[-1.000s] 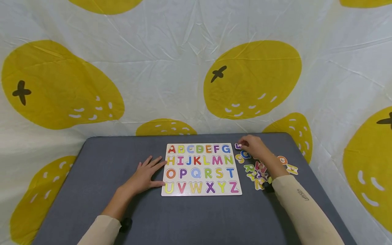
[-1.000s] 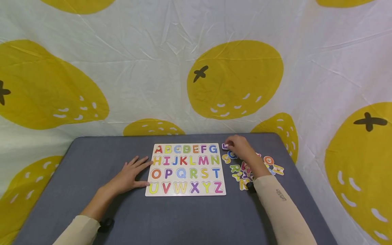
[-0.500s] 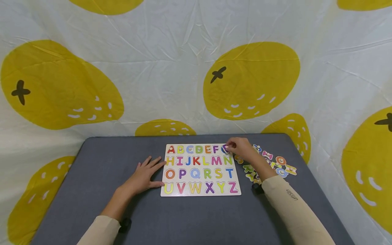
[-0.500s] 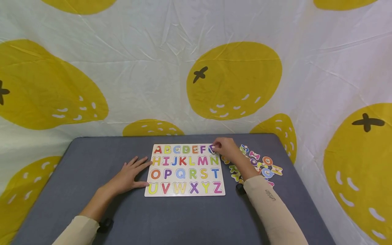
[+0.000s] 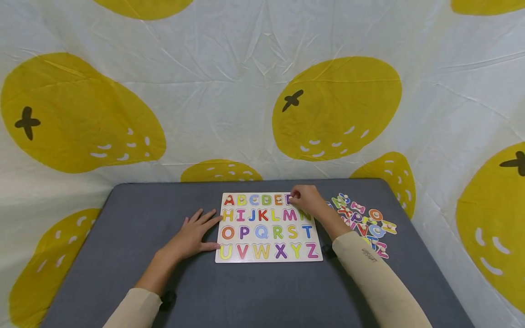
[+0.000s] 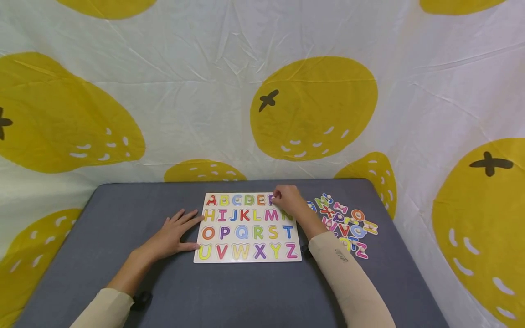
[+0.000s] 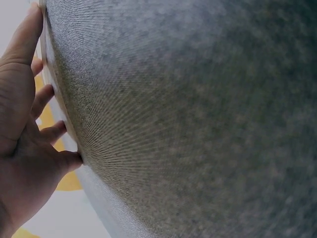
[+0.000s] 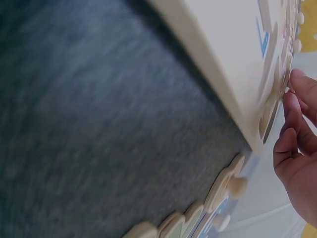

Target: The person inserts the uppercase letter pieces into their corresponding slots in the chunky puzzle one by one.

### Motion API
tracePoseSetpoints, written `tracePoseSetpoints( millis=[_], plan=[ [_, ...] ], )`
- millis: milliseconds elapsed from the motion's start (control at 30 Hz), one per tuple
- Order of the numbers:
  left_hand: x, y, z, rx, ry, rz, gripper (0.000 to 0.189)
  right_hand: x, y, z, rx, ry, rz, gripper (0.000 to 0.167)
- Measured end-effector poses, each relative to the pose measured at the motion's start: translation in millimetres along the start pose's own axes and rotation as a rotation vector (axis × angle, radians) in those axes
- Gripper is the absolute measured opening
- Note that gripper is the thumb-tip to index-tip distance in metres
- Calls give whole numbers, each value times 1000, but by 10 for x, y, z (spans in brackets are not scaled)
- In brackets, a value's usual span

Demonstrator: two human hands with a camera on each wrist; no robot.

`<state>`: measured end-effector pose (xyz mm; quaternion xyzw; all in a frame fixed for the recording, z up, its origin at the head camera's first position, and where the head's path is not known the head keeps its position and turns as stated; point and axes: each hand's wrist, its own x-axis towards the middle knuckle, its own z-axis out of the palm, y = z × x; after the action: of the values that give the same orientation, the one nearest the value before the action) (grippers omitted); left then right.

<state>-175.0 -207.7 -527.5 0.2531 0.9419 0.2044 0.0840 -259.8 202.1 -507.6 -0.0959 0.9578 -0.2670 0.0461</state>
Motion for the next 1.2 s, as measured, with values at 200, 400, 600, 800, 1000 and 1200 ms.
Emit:
tracePoseSetpoints(
  millis=[200,400,600,800,1000,1200],
  plan=[
    [1,-12,6,-2,0,-3,89,29,-45,39,2,10,-12,11],
    [2,-23,15,-1,11,-4,89,40,-84,53,-19,-27,24,13],
    [1,-21,23,-1,16,-2,89,34,-120,56,-46,-42,50,16],
    [5,-17,38,-2,14,2,89,-66,-97,-76,-7,-20,16,20],
    [-3,-16,28,-4,24,2,89,-160,35,-341,-26,21,-64,22],
    [-9,-13,23,-4,19,7,89,-307,296,-539,-41,44,-67,20]
  ],
)
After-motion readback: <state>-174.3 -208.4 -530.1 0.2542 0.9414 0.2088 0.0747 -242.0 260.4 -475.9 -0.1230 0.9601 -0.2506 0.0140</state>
